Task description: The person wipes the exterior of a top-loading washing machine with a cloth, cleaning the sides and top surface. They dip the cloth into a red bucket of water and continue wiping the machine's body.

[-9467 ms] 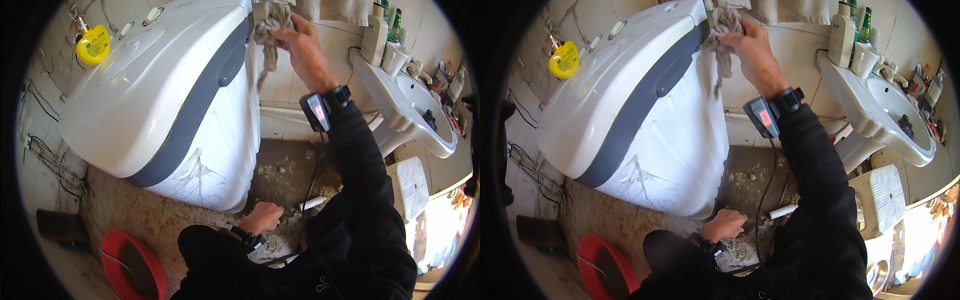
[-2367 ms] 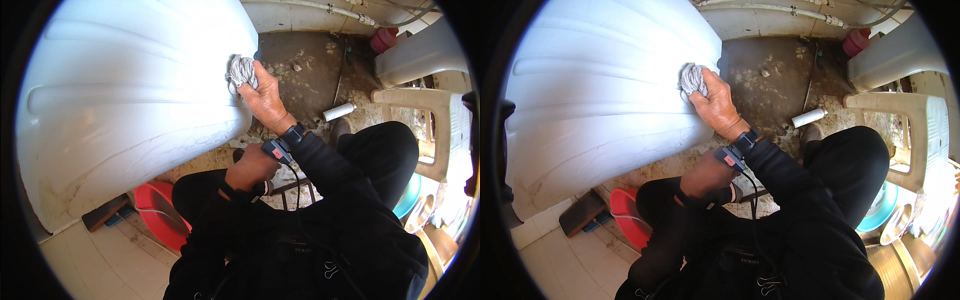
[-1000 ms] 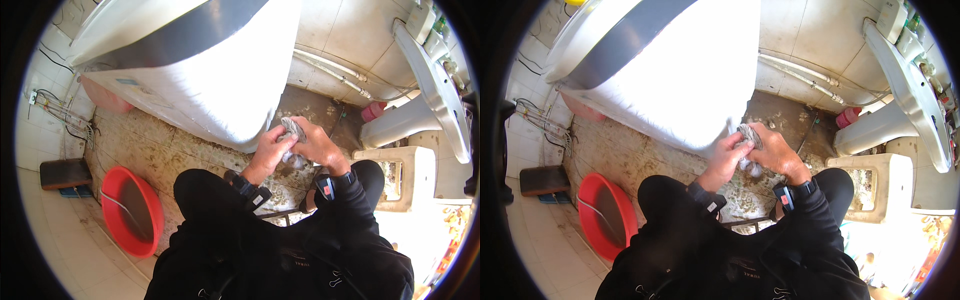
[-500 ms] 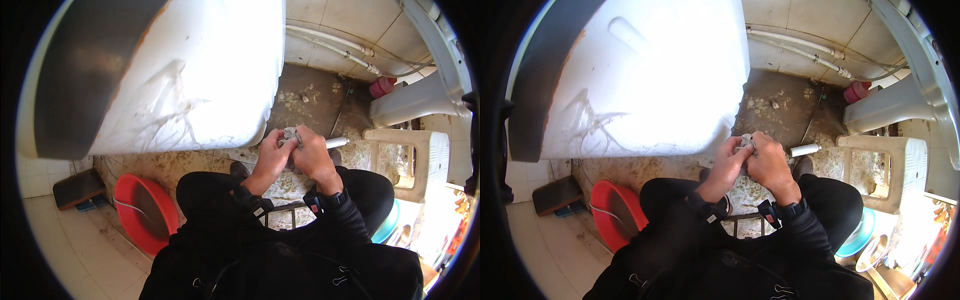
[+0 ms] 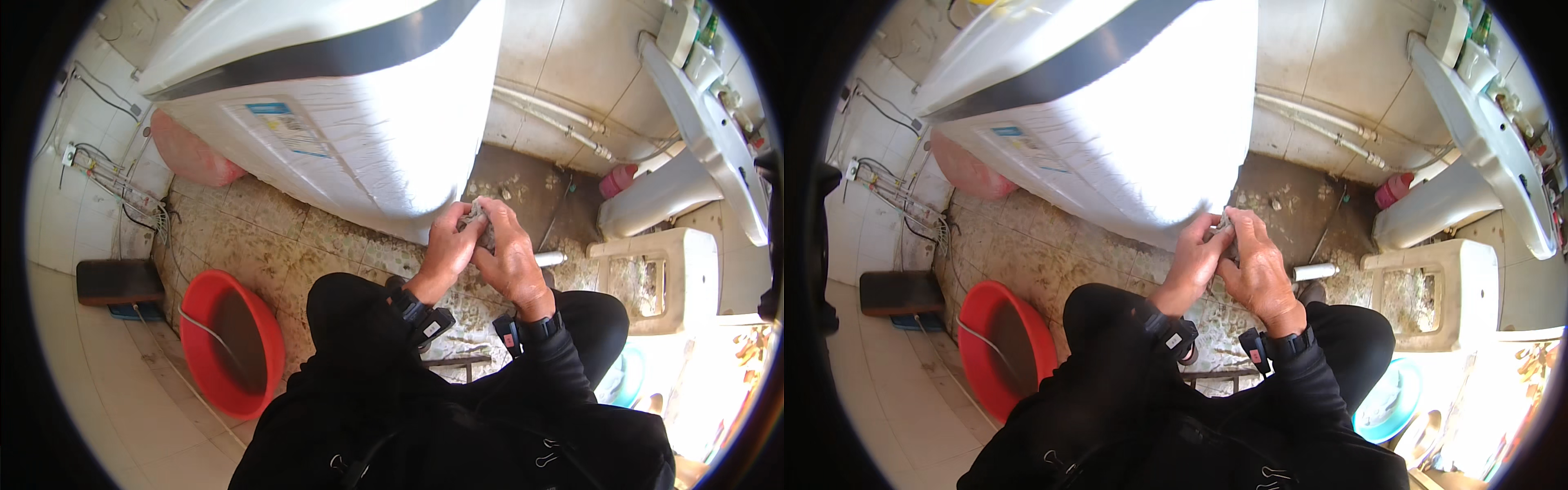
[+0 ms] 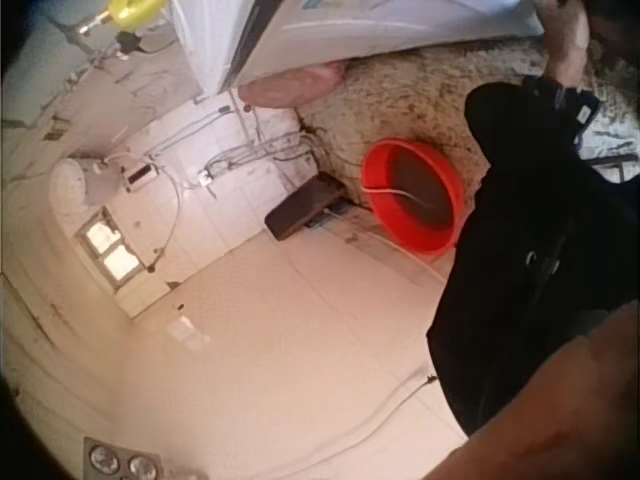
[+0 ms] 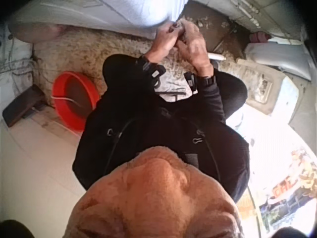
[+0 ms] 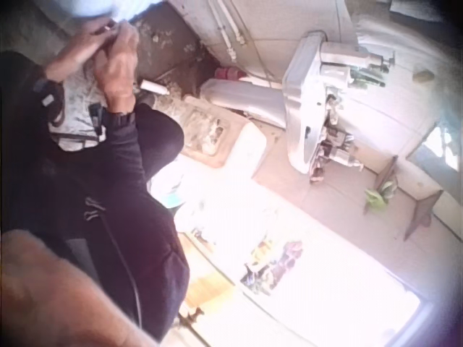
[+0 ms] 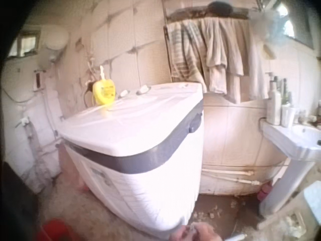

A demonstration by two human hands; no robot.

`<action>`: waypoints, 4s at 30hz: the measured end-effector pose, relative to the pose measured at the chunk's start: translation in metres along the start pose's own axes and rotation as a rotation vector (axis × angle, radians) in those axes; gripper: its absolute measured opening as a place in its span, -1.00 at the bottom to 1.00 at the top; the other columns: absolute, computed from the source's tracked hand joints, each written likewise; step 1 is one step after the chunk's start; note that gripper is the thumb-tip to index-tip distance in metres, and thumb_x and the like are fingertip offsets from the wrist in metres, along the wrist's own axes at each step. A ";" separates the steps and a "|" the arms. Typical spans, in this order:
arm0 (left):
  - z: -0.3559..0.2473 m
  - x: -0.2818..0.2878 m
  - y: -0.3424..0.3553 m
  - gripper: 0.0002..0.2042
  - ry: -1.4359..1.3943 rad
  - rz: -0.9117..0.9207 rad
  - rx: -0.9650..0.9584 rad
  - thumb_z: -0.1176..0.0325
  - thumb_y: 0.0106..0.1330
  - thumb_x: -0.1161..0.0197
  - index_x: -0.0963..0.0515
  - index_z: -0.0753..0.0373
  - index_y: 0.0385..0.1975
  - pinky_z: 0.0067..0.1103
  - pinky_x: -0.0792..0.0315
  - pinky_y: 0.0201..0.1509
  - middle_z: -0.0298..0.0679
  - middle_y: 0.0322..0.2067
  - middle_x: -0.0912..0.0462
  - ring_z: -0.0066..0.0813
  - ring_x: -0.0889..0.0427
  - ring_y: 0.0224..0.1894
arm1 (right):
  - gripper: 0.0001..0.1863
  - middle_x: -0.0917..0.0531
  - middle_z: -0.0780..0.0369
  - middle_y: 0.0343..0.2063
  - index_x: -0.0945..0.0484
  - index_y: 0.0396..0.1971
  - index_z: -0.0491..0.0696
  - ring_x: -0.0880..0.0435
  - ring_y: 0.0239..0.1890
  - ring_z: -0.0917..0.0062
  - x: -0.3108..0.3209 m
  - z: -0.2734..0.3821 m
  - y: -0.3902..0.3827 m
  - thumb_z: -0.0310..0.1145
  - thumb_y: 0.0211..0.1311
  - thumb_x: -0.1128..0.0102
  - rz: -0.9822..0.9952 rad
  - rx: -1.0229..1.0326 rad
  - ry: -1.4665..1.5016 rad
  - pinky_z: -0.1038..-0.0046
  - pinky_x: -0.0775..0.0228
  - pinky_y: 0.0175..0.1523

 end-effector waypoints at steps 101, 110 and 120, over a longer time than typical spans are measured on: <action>-0.062 0.161 -0.038 -0.88 -0.624 -0.271 0.005 0.33 0.50 -0.41 -0.63 0.20 -0.25 -0.44 -0.53 -0.17 -0.22 -0.30 -0.70 -0.38 -0.65 -0.31 | -0.79 -0.64 0.02 -0.04 -0.52 0.00 -0.25 -0.75 -0.15 0.20 -0.243 -0.165 -0.065 -0.52 0.46 -0.23 -0.285 -1.273 1.212 0.16 -0.78 -0.33; -0.055 0.177 -0.040 -0.88 -0.596 -0.356 -0.005 0.35 0.46 -0.42 -0.62 0.22 -0.23 -0.45 -0.55 -0.20 -0.22 -0.33 -0.71 -0.38 -0.68 -0.33 | -0.82 -0.73 0.01 -0.20 -0.57 -0.06 -0.38 -0.75 -0.33 0.26 -0.145 0.012 0.000 -0.58 0.52 -0.05 -0.283 -0.838 1.539 0.35 -0.65 -0.36; -0.073 0.191 -0.053 -0.86 -0.674 -0.384 -0.093 0.37 0.50 -0.37 -0.61 0.31 -0.23 -0.47 -0.56 -0.28 -0.16 -0.34 -0.73 -0.36 -0.69 -0.41 | -0.76 -0.72 0.09 -0.15 -0.49 0.00 -0.21 -0.77 -0.26 0.42 -0.104 0.038 0.014 -0.51 0.41 -0.25 -0.479 -0.588 0.995 0.28 -0.76 -0.19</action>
Point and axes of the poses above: each hand's wrist, its own y-axis towards the middle knuckle, its own x-axis out of the back of the hand, z = x × y, the point moved 3 cm from there along y, towards the middle knuckle
